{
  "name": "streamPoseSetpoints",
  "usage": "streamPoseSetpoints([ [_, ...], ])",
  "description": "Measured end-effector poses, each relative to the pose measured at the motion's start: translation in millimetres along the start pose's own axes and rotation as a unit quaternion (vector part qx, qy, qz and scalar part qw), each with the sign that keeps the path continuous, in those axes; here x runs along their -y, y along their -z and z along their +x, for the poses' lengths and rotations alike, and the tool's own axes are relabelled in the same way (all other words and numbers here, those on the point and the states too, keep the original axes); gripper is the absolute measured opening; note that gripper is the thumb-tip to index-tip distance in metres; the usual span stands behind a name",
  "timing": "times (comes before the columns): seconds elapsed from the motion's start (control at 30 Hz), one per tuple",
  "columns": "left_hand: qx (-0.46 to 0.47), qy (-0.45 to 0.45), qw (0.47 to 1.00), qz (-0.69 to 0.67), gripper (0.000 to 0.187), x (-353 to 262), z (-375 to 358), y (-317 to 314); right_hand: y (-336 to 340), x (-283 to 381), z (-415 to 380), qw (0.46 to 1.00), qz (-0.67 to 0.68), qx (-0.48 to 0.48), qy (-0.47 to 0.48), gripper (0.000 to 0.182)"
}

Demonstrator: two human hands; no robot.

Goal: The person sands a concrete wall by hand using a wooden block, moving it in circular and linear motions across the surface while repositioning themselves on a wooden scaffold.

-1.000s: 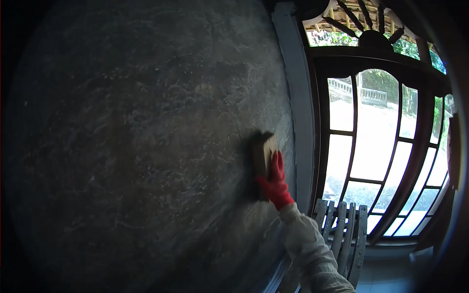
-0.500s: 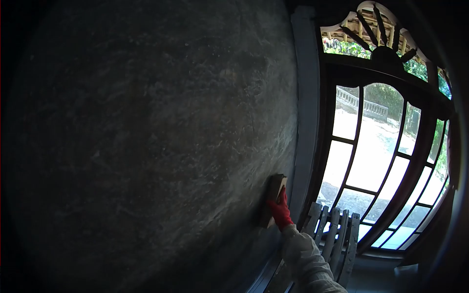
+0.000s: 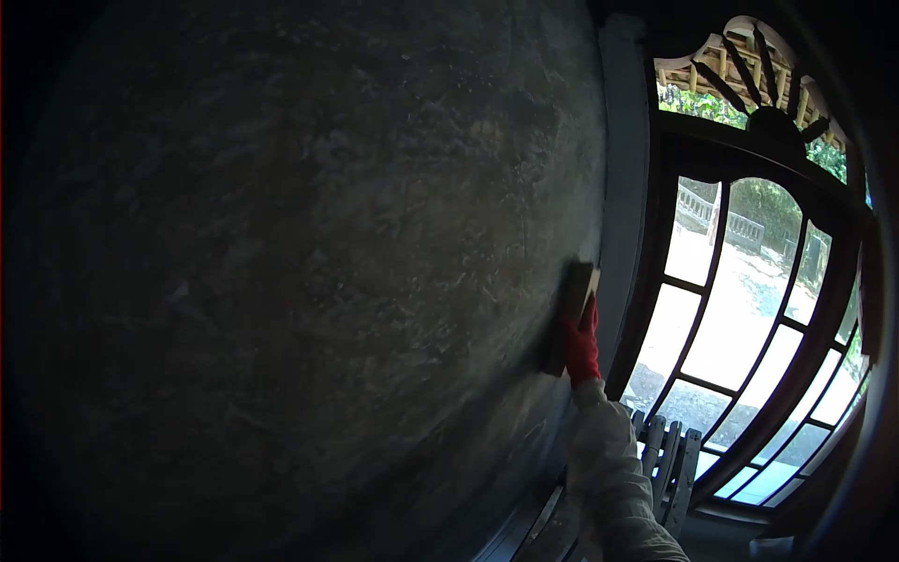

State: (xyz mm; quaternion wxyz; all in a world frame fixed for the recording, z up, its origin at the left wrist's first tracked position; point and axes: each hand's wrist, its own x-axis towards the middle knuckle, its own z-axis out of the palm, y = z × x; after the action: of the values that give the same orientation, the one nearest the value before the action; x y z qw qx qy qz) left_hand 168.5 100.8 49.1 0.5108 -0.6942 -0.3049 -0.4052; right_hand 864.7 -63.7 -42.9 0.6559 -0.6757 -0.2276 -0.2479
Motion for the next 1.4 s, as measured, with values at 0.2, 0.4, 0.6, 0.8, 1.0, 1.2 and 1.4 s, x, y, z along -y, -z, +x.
streamPoseSetpoints([
  [0.2,-0.015,-0.021,0.999,-0.03,0.037,0.5,6.2,-3.4,-11.7,-123.6,-90.8,0.971,0.131,0.017,-0.197,0.088],
  [0.4,-0.006,-0.019,0.999,-0.042,0.037,0.5,0.7,-5.6,-7.4,69.2,4.0,0.997,-0.002,-0.021,0.075,0.083],
  [0.6,-0.006,-0.005,1.0,-0.013,0.039,3.7,-5.8,-4.0,-29.6,106.1,-61.4,0.958,-0.121,-0.095,0.241,0.082],
  [0.8,-0.026,0.012,0.996,-0.087,0.036,11.1,-13.7,-10.9,-35.2,-22.6,-246.5,0.998,-0.069,0.01,-0.001,0.086],
  [1.0,0.013,-0.073,0.987,-0.144,0.035,32.3,-42.3,-25.4,-35.1,83.1,-132.3,0.983,-0.06,-0.064,0.162,0.082],
  [1.2,-0.055,-0.04,0.987,-0.148,0.035,16.7,-19.6,-15.2,-45.4,186.4,-128.7,0.955,-0.089,-0.1,0.264,0.088],
  [1.4,0.008,-0.032,0.982,-0.186,0.034,24.8,-33.1,-20.7,-43.5,53.6,-342.4,0.983,-0.099,0.009,0.155,0.099],
])
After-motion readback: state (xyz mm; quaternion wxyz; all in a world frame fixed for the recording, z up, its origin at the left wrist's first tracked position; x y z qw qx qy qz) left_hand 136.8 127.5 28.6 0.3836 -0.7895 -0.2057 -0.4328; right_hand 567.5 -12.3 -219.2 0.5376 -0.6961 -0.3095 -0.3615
